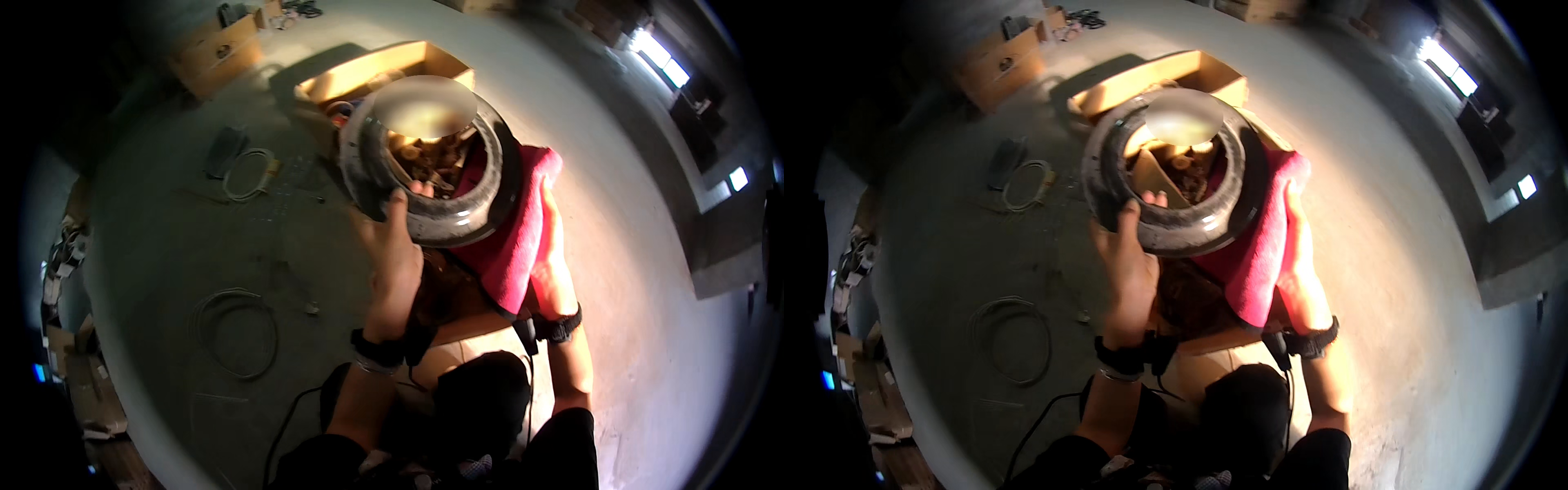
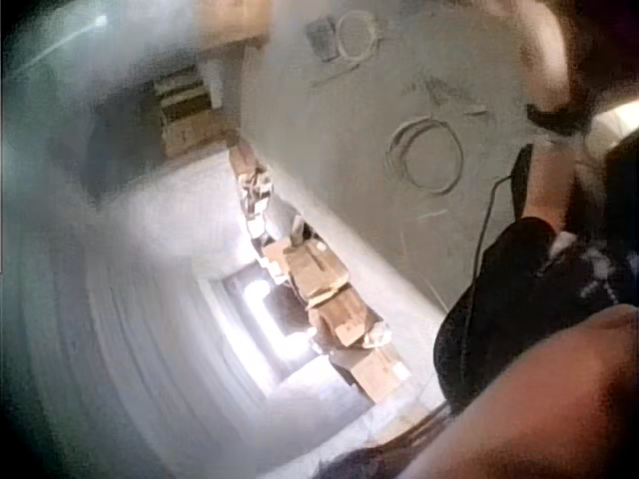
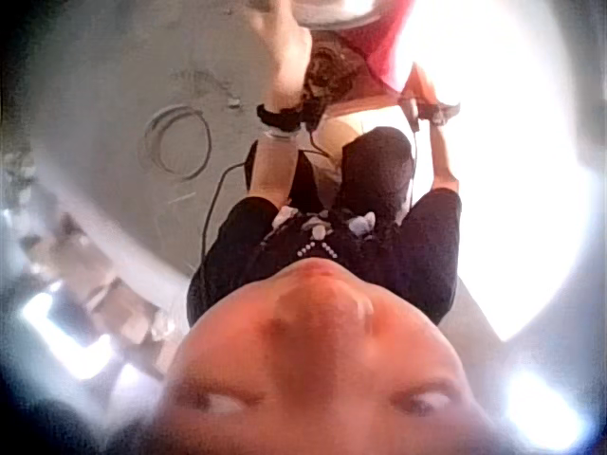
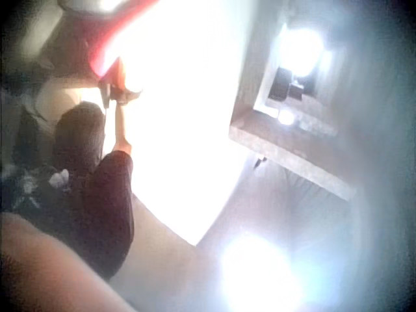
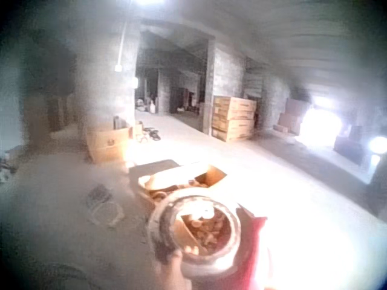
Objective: The person removes a grey electronic component and a circular metal part from a cardboard box, wipes them with a pink cloth, and handles a coiled flexible metal conduit.
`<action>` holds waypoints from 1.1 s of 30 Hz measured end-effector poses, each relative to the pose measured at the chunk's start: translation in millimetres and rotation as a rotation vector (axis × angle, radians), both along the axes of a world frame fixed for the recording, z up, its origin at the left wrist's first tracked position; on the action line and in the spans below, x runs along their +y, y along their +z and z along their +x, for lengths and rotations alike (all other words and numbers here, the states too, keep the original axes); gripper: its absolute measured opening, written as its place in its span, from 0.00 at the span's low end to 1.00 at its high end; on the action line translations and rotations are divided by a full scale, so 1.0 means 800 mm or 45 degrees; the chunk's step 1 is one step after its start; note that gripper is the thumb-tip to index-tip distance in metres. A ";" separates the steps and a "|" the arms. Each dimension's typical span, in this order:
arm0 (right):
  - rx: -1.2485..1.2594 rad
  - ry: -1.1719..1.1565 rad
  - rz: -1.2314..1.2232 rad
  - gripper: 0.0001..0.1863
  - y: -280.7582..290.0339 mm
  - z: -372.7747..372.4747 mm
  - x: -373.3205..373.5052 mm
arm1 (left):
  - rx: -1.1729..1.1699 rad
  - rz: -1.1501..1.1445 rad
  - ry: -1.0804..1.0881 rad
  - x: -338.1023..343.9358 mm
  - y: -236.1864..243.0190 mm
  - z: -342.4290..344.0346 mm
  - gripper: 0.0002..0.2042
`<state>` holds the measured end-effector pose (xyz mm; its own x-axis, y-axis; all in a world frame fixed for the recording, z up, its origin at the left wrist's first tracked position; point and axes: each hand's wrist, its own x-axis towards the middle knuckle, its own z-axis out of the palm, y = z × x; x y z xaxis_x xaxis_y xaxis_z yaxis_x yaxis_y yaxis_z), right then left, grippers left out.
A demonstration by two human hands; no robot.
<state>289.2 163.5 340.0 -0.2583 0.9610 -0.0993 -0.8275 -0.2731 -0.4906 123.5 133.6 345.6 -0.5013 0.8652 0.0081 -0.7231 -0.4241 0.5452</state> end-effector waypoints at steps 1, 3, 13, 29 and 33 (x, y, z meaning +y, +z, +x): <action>-0.007 0.007 0.019 0.27 -0.001 0.004 0.002 | 0.037 0.019 -0.008 -0.003 -0.001 0.003 0.21; -0.140 -0.055 0.016 0.27 -0.016 0.013 0.006 | 0.093 0.045 -0.025 -0.012 -0.004 0.007 0.20; -0.694 -0.318 0.067 0.15 0.003 -0.010 -0.007 | -0.026 -0.056 -0.122 -0.017 -0.038 0.006 0.22; -0.568 -0.237 0.002 0.16 -0.043 0.012 0.003 | -0.152 -0.097 -0.128 0.009 -0.081 -0.004 0.26; -0.469 -0.199 -0.115 0.21 -0.059 0.044 0.013 | -0.128 -0.098 -0.129 0.012 -0.077 -0.005 0.26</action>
<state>324.3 173.6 293.0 -0.0416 0.9690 -0.2435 -0.6358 -0.2137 -0.7417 119.5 142.8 283.9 -0.4064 0.9076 -0.1058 -0.8128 -0.3061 0.4956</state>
